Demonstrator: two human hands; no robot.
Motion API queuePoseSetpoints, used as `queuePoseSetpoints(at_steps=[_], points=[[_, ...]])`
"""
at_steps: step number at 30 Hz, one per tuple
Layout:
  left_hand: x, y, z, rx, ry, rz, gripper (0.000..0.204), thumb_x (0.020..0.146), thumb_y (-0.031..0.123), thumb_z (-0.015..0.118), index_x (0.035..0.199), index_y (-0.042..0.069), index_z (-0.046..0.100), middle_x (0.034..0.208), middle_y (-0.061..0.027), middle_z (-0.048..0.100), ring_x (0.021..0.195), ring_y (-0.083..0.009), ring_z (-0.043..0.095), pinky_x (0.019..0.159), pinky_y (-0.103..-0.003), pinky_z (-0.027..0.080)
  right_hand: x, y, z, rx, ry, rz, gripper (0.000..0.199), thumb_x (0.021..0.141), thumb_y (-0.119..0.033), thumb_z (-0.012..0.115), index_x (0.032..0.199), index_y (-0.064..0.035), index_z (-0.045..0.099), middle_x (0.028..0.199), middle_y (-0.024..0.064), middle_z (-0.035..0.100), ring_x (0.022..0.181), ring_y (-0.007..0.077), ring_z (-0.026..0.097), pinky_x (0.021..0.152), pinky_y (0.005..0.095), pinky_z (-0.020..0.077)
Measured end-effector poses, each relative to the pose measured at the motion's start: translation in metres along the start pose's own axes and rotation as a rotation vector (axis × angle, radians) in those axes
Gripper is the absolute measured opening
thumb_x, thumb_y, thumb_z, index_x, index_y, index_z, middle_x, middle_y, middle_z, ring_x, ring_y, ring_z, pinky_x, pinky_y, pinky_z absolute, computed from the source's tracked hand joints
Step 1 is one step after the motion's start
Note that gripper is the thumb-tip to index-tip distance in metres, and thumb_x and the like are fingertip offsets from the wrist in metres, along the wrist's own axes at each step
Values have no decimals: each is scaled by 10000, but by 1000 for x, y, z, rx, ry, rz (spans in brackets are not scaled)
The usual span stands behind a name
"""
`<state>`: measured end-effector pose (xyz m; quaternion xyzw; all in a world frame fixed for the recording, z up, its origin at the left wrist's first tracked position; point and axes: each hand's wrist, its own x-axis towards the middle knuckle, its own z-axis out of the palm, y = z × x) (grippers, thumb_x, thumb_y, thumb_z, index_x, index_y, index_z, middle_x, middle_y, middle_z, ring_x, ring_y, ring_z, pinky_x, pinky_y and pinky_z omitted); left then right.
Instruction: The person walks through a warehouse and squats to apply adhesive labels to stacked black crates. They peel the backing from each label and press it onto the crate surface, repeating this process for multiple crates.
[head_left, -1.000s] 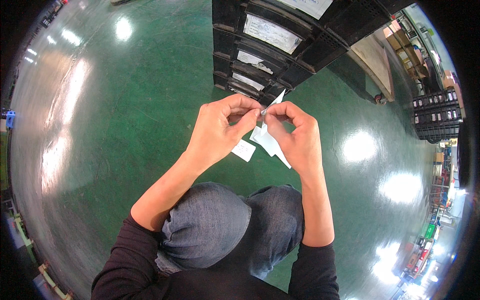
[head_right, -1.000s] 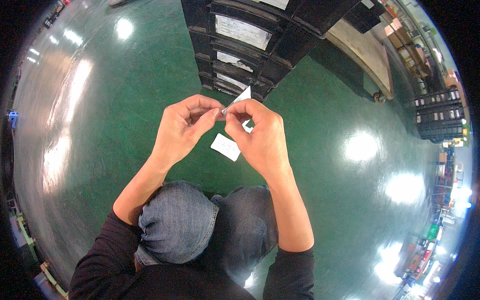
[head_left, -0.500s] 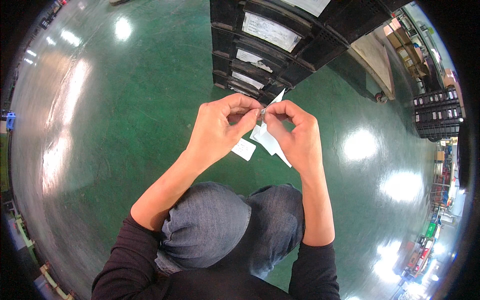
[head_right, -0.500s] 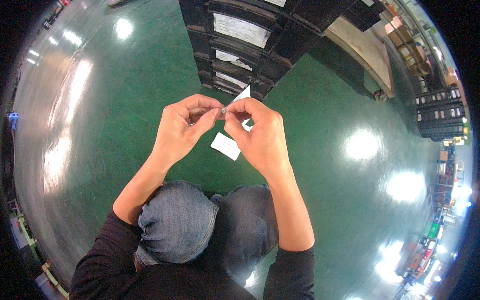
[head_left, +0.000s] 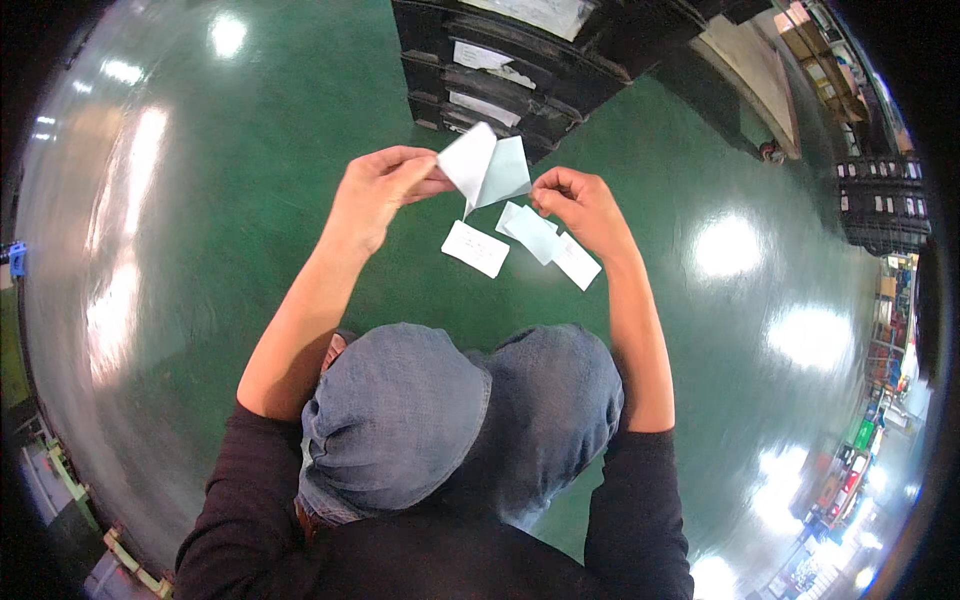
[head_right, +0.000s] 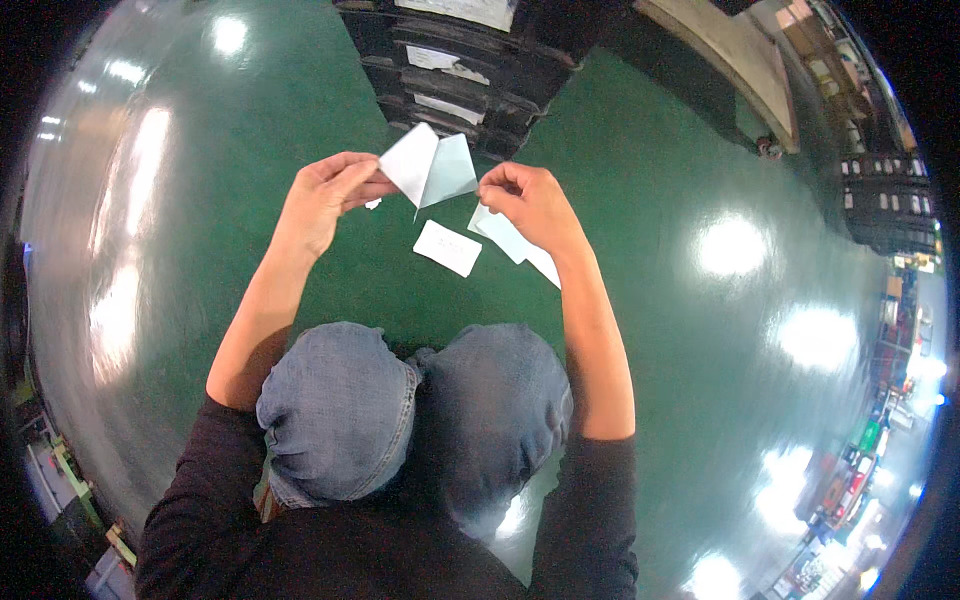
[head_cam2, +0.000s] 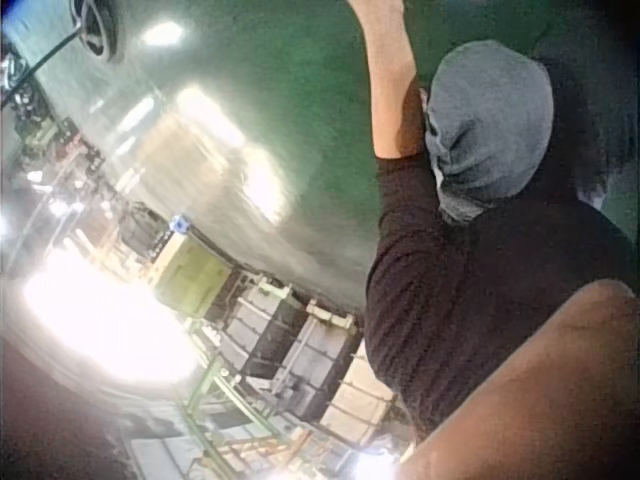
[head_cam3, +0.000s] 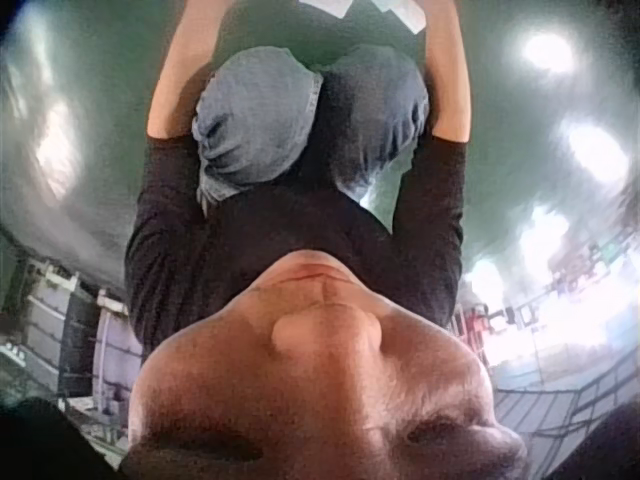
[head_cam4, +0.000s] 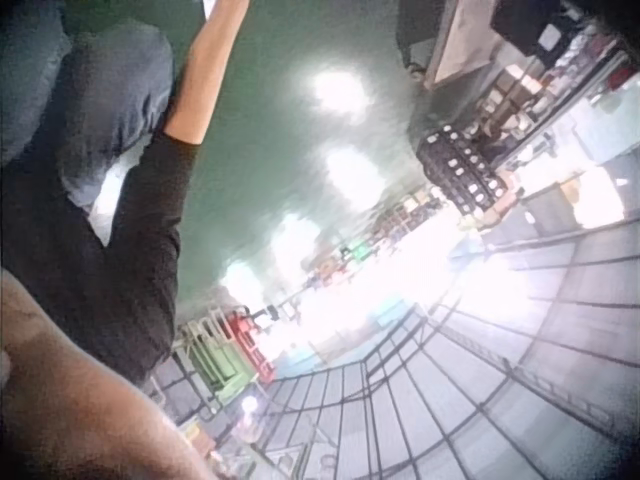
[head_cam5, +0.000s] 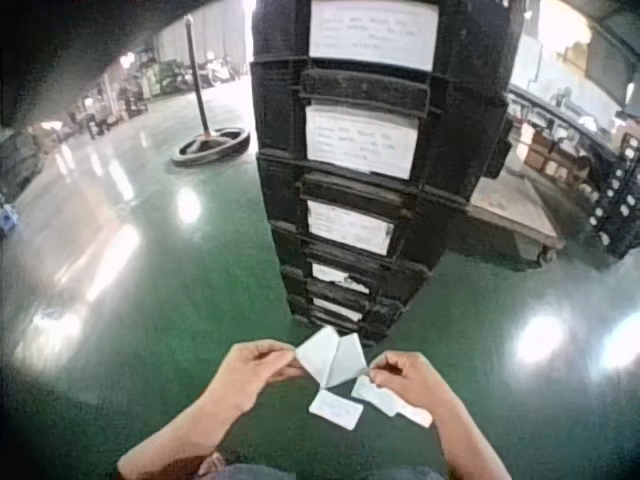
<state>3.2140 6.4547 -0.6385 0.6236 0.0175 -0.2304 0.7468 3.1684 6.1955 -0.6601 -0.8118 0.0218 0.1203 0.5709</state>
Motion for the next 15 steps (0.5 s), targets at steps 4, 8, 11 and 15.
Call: queuePoseSetpoints(at_steps=[4, 8, 11, 15], points=[[1, -18, -25, 44, 94, -38, 288, 920, 216, 576, 1084, -19, 587, 1010, -134, 663, 933, -213, 665, 852, -312, 495, -1, 89, 0, 99, -11, 146, 216, 837, -191, 594, 906, 9, 638, 806, 42, 627, 735, 117, 578, 712, 260, 473], [4, -24, -39, -65, 137, 2, 227, 913, 150, 586, 1061, -23, 593, 991, -140, 661, 942, -238, 663, 840, -318, 525, -23, 170, 4, 311, 120, 359, 222, 825, -190, 606, 904, 13, 648, 795, 45, 634, 716, 125, 591, 668, 258, 479], [6, -27, -41, -78, 151, 4, 234, 901, 150, 602, 1037, -39, 599, 964, -139, 667, 883, -206, 673, 814, -298, 524, -43, 212, 4, 308, 151, 490, 223, 820, -199, 614, 878, 11, 664, 748, 44, 649, 660, 113, 610, 591, 242, 492], [6, -28, -40, -85, 147, -2, 227, 902, 147, 602, 1026, -43, 602, 961, -137, 668, 870, -201, 675, 805, -289, 527, -55, 213, 0, -82, 57, 649, 215, 802, -203, 622, 871, -7, 679, 775, 83, 669, 679, 143, 641, 601, 269, 508]])
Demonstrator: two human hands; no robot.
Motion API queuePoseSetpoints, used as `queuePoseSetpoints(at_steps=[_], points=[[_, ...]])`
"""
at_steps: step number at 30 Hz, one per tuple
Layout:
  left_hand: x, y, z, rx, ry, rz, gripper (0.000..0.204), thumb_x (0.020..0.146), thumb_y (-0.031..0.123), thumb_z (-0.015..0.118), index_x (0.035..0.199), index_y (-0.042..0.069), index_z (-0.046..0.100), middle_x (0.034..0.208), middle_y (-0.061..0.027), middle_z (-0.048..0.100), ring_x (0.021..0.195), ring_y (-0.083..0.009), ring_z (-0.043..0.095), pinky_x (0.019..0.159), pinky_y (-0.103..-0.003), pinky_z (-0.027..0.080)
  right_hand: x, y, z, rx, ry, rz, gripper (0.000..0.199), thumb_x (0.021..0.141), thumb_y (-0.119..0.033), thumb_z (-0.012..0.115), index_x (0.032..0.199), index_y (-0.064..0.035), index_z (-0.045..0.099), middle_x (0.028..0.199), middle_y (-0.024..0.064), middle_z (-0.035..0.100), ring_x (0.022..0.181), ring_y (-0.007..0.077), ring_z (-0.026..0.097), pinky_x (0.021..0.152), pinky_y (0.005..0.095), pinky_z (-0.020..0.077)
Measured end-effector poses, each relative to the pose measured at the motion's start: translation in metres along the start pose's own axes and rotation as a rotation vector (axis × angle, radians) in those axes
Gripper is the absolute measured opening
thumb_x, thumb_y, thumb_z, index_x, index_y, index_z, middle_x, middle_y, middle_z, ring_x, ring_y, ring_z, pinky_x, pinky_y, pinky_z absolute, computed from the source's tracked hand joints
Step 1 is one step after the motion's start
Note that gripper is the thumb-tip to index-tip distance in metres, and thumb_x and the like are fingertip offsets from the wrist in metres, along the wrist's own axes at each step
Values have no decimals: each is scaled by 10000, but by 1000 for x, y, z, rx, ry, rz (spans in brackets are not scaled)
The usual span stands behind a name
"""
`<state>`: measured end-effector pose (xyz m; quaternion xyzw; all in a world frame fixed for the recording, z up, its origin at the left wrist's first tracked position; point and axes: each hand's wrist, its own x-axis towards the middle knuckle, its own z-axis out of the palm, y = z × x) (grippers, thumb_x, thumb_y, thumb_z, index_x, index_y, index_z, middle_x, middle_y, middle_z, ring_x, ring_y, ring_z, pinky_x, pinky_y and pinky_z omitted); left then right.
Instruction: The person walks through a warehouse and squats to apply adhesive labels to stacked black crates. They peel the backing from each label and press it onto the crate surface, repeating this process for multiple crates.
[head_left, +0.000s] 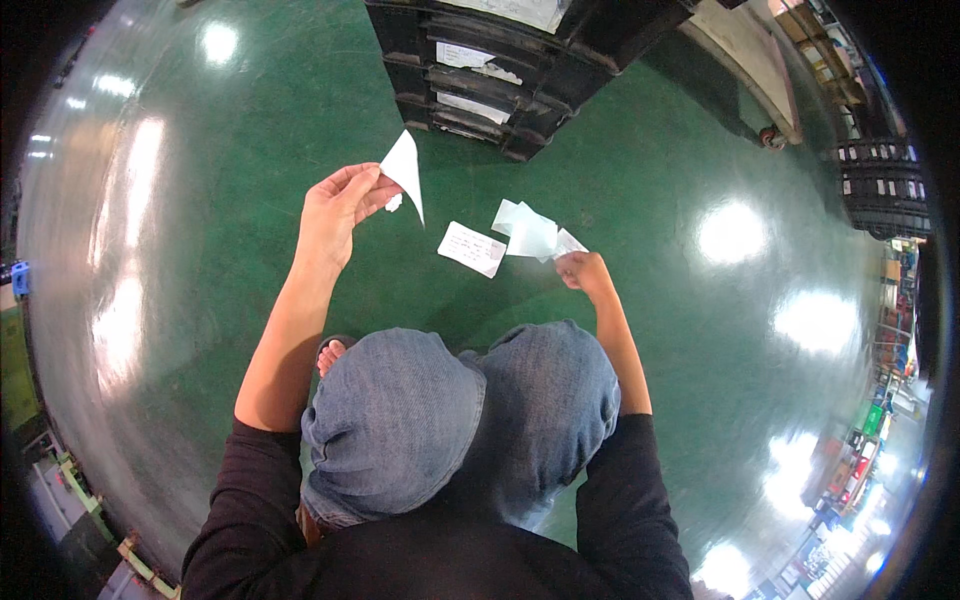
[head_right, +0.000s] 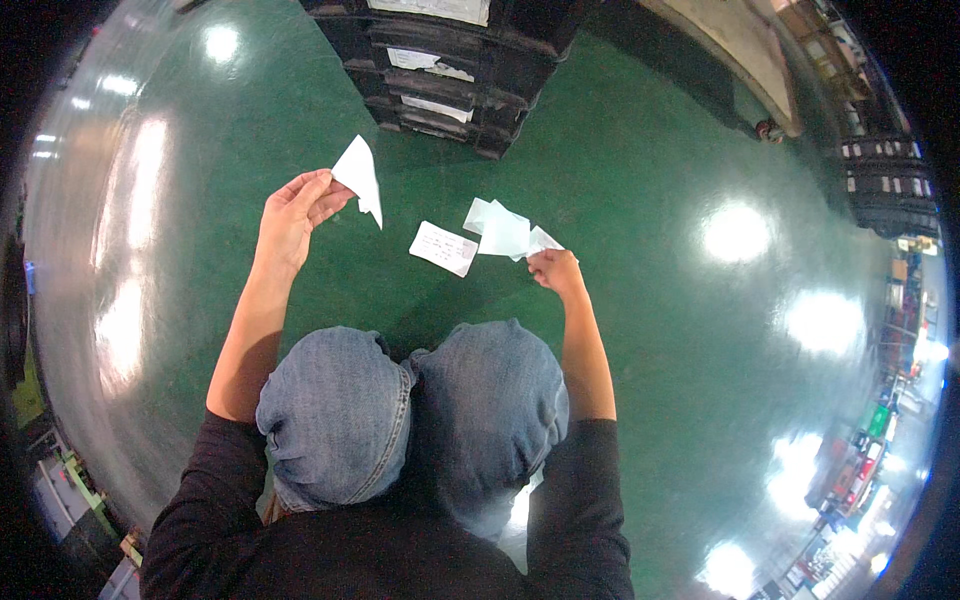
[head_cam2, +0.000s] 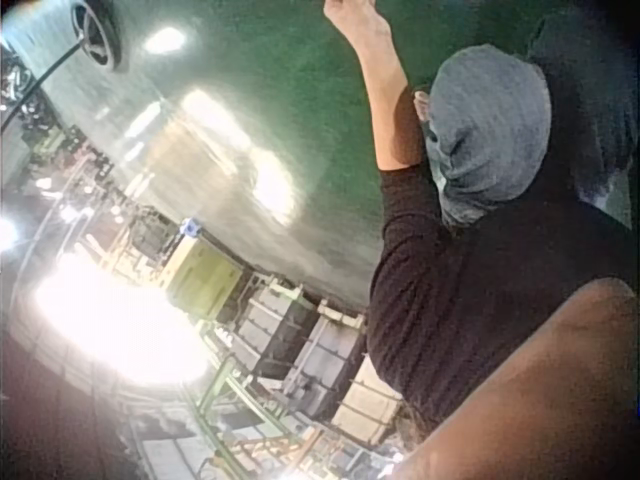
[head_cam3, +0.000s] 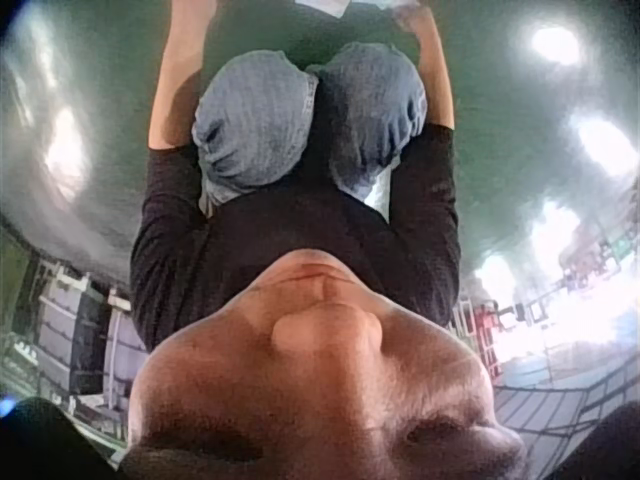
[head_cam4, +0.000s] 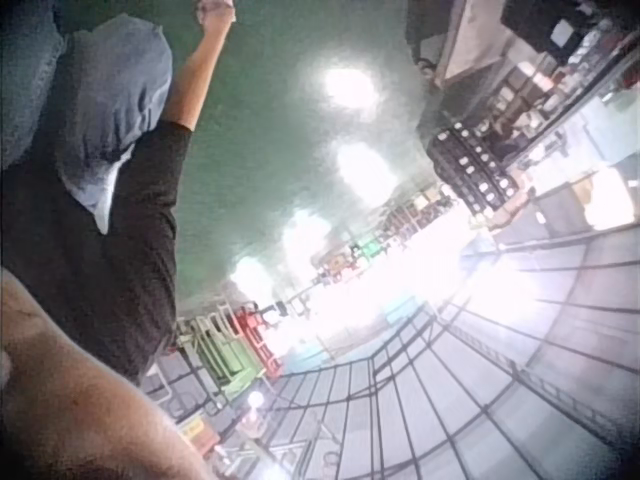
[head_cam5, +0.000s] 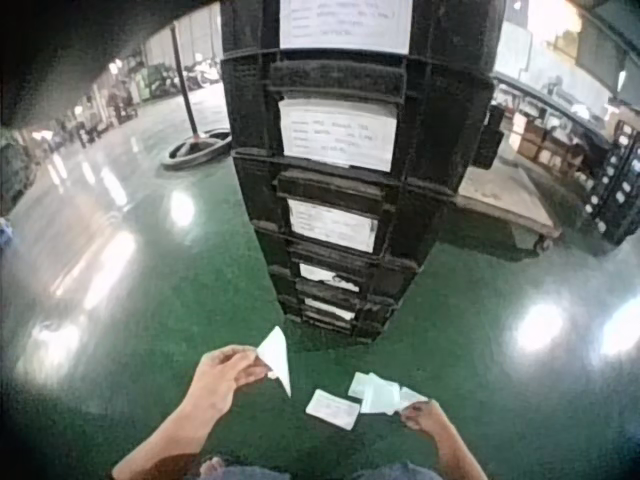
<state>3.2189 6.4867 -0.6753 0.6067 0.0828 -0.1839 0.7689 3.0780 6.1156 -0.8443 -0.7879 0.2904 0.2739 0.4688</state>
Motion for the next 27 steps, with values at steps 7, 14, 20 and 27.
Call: queuePoseSetpoints(at_steps=[7, 14, 20, 27], points=[[-15, 26, 10, 184, 21, 151, 220, 911, 156, 587, 1032, -24, 625, 938, -88, 681, 849, -153, 659, 790, -259, 509, -67, -177, -11, -177, 1, -542, 309, 792, -287, 659, 942, -19, 690, 890, 132, 695, 794, 219, 665, 733, 328, 522], [-45, 58, 36, 770, 191, 676, 159, 787, 9, 662, 942, 48, 657, 898, -58, 699, 828, -131, 668, 744, -249, 500, -129, -321, 32, 287, -178, -460, 437, 758, -412, 735, 875, 6, 684, 663, -8, 565, 609, 80, 490, 551, 232, 394], [-51, 64, 37, 1130, 239, 1273, 262, 709, 25, 719, 947, 82, 628, 948, -70, 689, 882, -228, 668, 821, -373, 505, -154, -330, 41, 195, 64, -568, 313, 775, -281, 700, 805, 29, 674, 720, 57, 665, 612, 106, 563, 573, 254, 439], [-61, 75, 30, 972, 262, 1200, 286, 754, 26, 697, 1024, 90, 631, 956, -76, 685, 896, -215, 662, 834, -369, 492, -177, -326, 26, 19, 299, -832, 208, 797, -181, 710, 791, 14, 639, 670, 34, 608, 613, 82, 531, 573, 249, 426]])
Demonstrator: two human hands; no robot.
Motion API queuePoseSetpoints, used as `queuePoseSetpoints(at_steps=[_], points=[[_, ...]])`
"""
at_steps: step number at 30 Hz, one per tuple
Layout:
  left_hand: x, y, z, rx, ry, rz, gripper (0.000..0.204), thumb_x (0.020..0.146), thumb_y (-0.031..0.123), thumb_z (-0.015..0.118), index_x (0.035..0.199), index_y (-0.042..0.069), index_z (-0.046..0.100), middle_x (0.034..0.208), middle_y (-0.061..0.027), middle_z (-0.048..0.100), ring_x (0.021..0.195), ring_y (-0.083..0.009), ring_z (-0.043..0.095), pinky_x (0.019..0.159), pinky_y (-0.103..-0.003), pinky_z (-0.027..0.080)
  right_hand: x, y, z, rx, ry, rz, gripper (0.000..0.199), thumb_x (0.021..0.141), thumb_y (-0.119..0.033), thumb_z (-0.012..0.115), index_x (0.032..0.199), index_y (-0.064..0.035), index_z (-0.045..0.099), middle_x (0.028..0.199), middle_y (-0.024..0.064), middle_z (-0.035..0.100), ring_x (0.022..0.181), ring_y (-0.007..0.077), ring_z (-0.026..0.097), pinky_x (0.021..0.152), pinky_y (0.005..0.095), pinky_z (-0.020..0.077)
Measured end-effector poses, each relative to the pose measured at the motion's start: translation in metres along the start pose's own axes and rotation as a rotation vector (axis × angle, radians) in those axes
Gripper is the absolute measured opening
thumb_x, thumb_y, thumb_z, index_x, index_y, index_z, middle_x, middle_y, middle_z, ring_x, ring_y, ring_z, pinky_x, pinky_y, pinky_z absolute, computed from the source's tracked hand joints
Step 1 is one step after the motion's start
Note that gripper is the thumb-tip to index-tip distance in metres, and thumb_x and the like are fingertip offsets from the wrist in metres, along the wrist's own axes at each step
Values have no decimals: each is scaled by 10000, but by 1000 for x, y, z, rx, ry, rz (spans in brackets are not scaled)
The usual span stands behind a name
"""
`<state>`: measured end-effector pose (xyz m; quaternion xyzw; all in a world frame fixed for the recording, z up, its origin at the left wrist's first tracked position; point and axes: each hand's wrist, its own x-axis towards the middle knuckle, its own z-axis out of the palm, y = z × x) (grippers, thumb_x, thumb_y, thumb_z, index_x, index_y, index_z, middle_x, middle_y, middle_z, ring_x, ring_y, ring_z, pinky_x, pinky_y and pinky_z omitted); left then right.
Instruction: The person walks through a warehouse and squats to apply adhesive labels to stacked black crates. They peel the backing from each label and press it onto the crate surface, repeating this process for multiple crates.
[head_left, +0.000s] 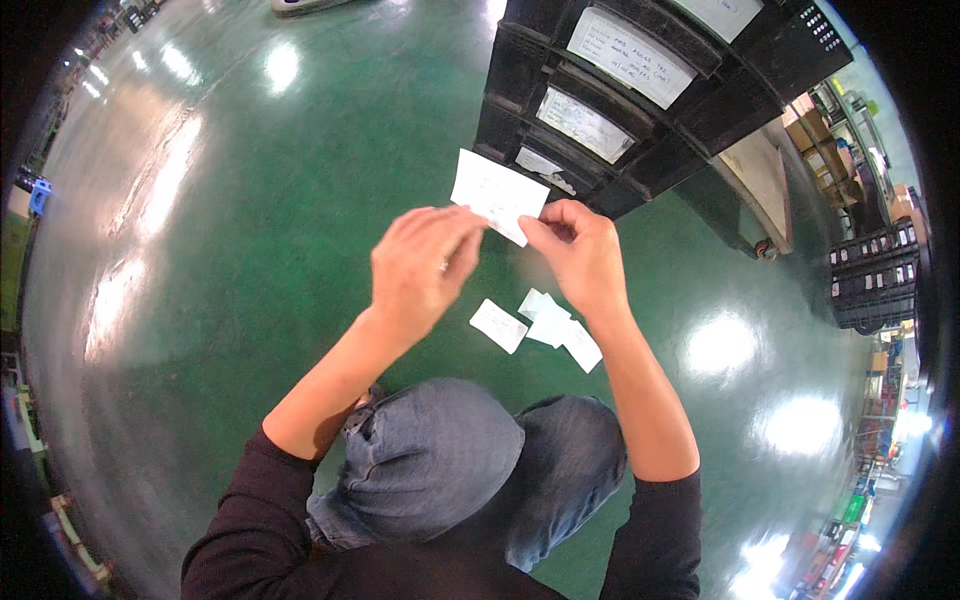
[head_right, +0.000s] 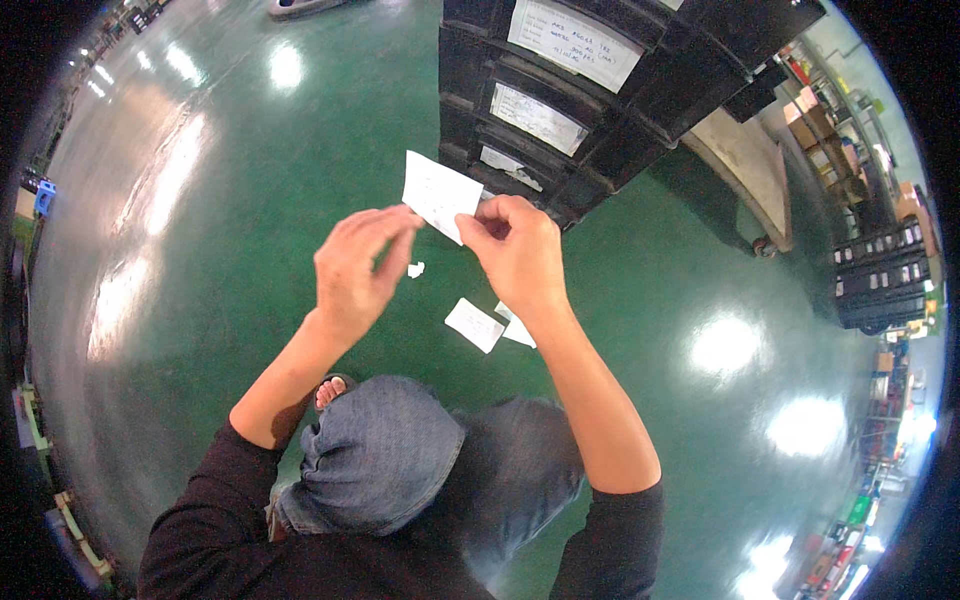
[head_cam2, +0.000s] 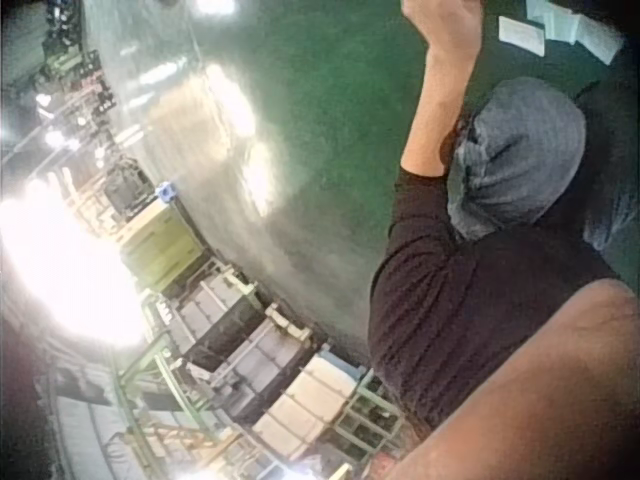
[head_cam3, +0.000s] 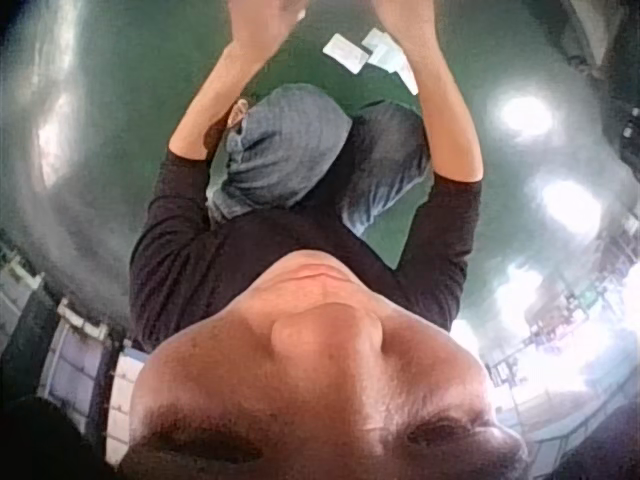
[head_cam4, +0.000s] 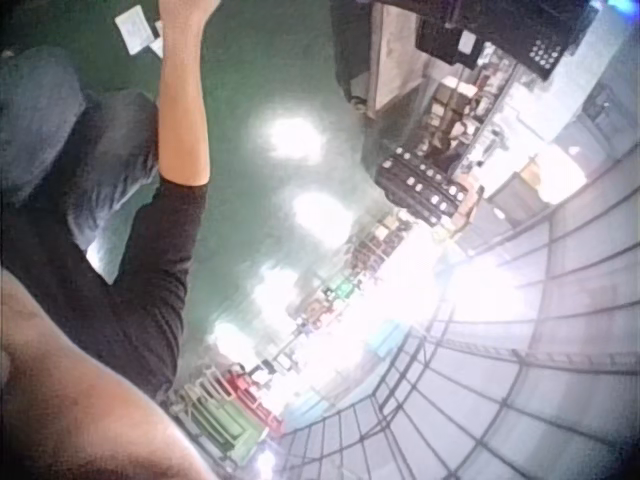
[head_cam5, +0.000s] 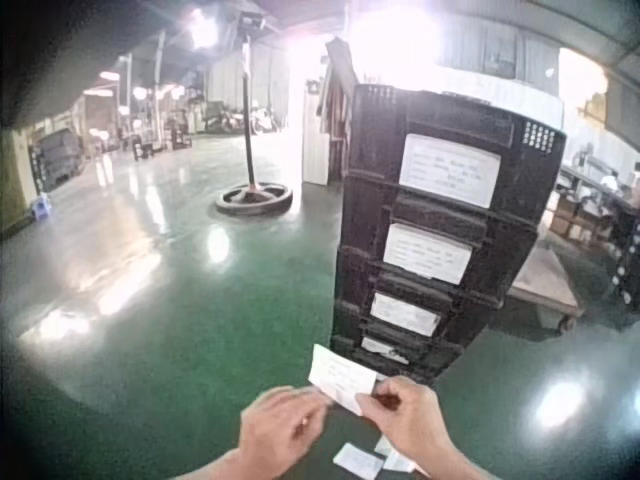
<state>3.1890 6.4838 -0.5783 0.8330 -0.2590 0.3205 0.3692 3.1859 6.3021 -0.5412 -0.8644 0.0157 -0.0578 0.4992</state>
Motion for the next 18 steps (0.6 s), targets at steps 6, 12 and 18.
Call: queuePoseSetpoints(at_steps=[6, 12, 18], points=[[28, -35, -11, -430, -86, -607, 358, 779, 259, 744, 1073, 81, 646, 996, -39, 665, 973, -187, 608, 824, -355, 471, -8, -9, -30, -41, 14, -143, 186, 775, -146, 734, 760, 6, 626, 705, 54, 606, 621, 117, 546, 597, 267, 443], [53, -49, 5, -691, -378, -698, 318, 814, 234, 714, 1067, 60, 634, 1116, -33, 612, 973, -135, 571, 890, -274, 418, -7, -5, -44, -93, 33, -139, 213, 797, -173, 713, 753, -15, 578, 698, 11, 574, 702, 91, 519, 670, 253, 416], [63, -45, 30, -878, -337, -711, 222, 822, 202, 707, 941, 28, 636, 951, -23, 639, 910, -96, 559, 861, -247, 408, 2, 11, -51, -96, 131, -209, 213, 775, -163, 738, 772, 13, 618, 710, 65, 594, 641, 142, 553, 618, 289, 443]])
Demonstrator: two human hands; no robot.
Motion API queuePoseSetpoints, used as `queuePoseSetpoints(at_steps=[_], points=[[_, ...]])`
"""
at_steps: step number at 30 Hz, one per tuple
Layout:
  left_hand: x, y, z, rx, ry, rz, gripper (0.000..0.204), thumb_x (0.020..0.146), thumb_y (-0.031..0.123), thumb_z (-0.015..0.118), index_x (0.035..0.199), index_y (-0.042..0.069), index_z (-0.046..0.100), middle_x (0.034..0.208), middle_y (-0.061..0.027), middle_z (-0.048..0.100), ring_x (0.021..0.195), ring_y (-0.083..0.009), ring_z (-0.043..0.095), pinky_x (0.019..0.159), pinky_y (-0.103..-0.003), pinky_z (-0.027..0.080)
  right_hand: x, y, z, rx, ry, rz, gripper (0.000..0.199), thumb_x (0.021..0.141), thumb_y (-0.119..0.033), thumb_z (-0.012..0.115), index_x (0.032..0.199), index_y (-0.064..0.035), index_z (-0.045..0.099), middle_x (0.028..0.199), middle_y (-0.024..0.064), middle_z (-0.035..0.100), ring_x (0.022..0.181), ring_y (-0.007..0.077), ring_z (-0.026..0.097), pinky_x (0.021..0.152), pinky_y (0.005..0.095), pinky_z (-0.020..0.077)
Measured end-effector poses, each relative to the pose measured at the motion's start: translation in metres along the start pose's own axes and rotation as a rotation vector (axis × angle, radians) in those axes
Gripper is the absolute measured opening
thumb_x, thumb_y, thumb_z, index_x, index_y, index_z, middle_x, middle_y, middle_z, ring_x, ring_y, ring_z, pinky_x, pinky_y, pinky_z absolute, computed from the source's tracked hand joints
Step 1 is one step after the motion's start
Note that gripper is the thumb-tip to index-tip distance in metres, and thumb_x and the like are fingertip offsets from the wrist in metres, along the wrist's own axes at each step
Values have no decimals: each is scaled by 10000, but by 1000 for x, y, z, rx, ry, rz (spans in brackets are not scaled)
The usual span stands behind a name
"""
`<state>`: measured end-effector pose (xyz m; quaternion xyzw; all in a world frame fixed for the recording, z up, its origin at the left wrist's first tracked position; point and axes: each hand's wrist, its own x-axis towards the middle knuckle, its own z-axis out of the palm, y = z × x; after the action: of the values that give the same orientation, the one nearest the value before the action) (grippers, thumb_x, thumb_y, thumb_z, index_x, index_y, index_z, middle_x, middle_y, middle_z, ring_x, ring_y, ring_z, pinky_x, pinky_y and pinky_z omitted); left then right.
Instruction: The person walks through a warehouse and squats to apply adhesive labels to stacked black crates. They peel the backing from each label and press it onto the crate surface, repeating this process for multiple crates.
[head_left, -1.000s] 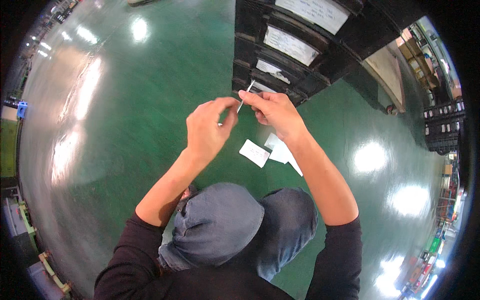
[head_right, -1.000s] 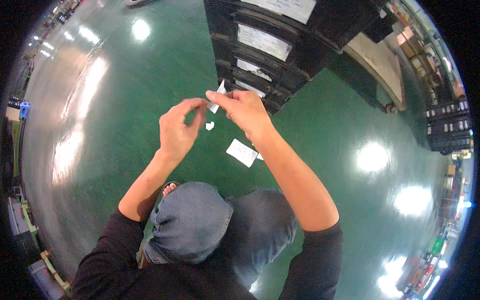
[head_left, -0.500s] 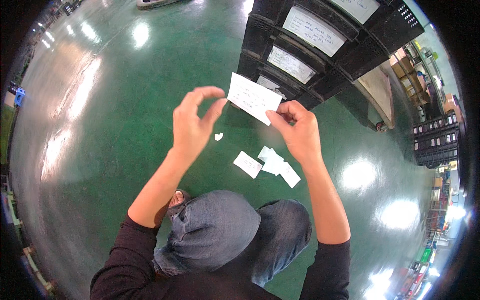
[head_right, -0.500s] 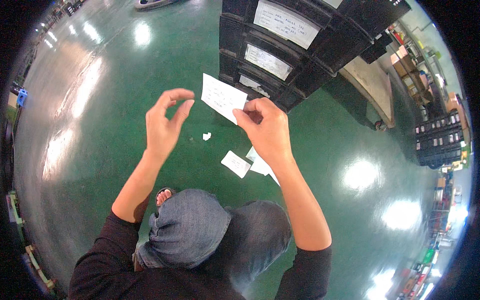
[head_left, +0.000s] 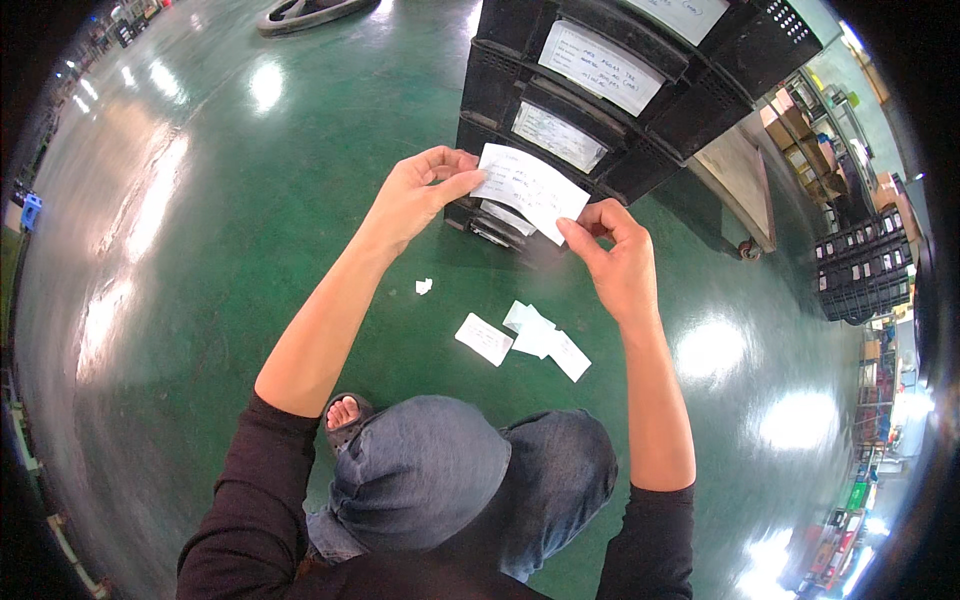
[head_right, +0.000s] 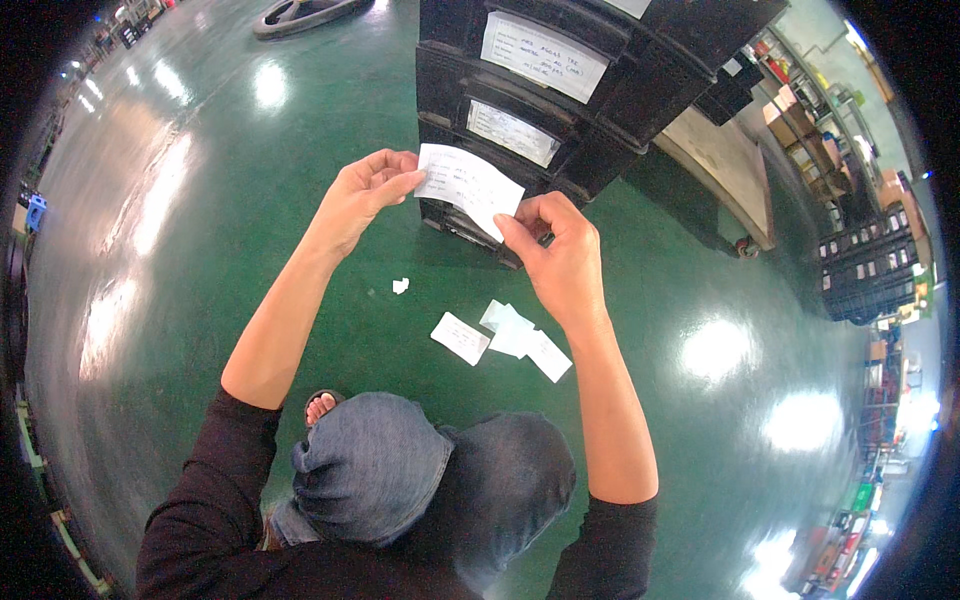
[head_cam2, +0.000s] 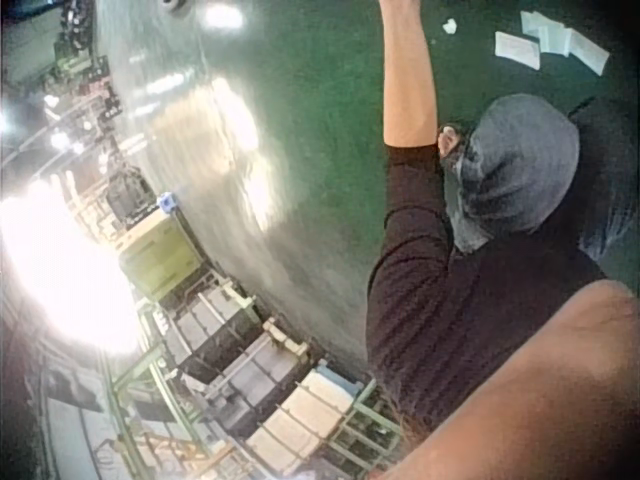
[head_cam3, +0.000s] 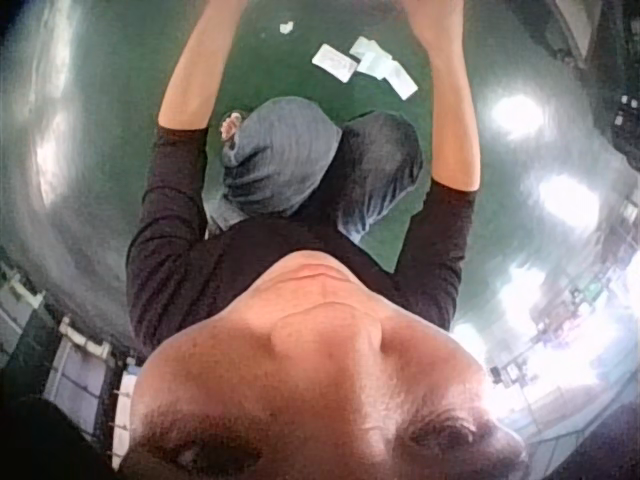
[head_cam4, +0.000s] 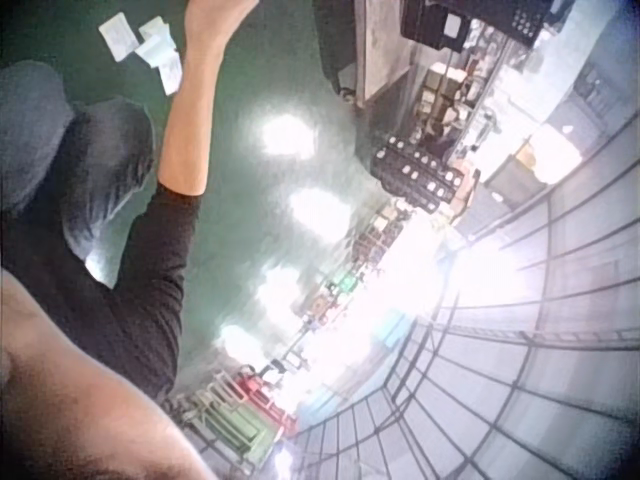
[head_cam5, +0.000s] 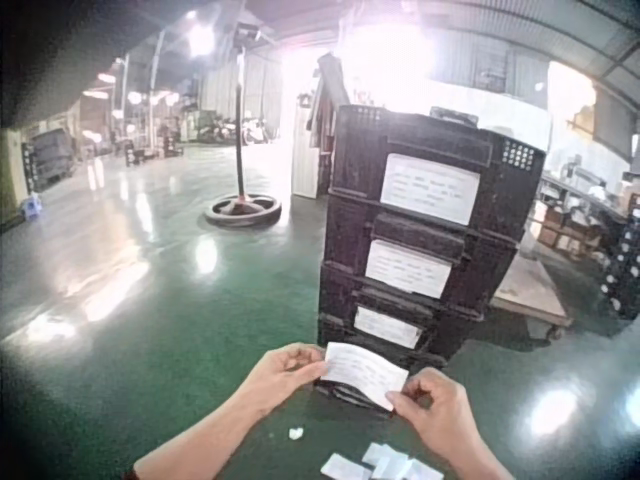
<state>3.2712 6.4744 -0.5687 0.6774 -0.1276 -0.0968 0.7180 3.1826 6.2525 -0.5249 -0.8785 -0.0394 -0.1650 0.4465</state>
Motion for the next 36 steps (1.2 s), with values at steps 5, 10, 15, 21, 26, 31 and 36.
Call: queuePoseSetpoints(at_steps=[5, 10, 15, 21, 26, 31, 36], points=[[18, -8, 12, 147, 21, 86, 206, 813, 203, 711, 894, 34, 627, 872, -26, 638, 846, -111, 569, 797, -254, 428, 7, 21, 3, -72, 85, -13, 238, 776, -185, 740, 759, 19, 619, 711, 80, 597, 635, 150, 556, 614, 296, 444], [43, -14, 25, 253, 157, 237, 189, 775, 193, 729, 828, 34, 642, 770, -16, 637, 729, -95, 565, 697, -251, 449, 22, 40, 9, -136, 224, 83, 260, 785, -210, 737, 742, 20, 624, 669, 89, 589, 597, 162, 554, 584, 298, 442], [61, -17, 38, 260, 269, 280, 179, 780, 203, 728, 835, 53, 648, 758, 8, 626, 731, -82, 554, 693, -238, 437, 40, 49, 16, -252, 354, 69, 261, 795, -313, 708, 785, -56, 662, 633, 75, 647, 556, 208, 608, 560, 318, 453], [73, -24, 51, 254, 436, 373, 152, 752, 177, 742, 828, 68, 668, 736, -28, 664, 668, -131, 609, 651, -271, 479, 53, 52, 22, -419, 406, 95, 255, 803, -340, 678, 783, -86, 673, 657, 67, 660, 598, 263, 634, 580, 367, 478], [79, -32, 57, 282, 518, 401, 151, 747, 184, 747, 815, 74, 669, 747, -43, 671, 688, -163, 637, 655, -288, 486, 55, 57, 26, -436, 425, 72, 261, 804, -361, 671, 773, -102, 675, 664, 62, 667, 613, 267, 646, 580, 368, 486], [84, -37, 62, 228, 568, 425, 141, 743, 179, 750, 804, 82, 668, 743, -37, 658, 689, -160, 631, 653, -292, 483, 57, 63, 30, -477, 487, 15, 254, 801, -357, 677, 758, -107, 674, 650, 60, 665, 603, 268, 649, 570, 365, 492], [85, -40, 65, 234, 600, 440, 127, 758, 166, 744, 804, 73, 669, 716, -8, 637, 659, -102, 586, 636, -259, 462, 59, 66, 33, -501, 532, -42, 245, 797, -340, 686, 743, -102, 669, 625, 63, 656, 577, 271, 645, 548, 367, 492]])
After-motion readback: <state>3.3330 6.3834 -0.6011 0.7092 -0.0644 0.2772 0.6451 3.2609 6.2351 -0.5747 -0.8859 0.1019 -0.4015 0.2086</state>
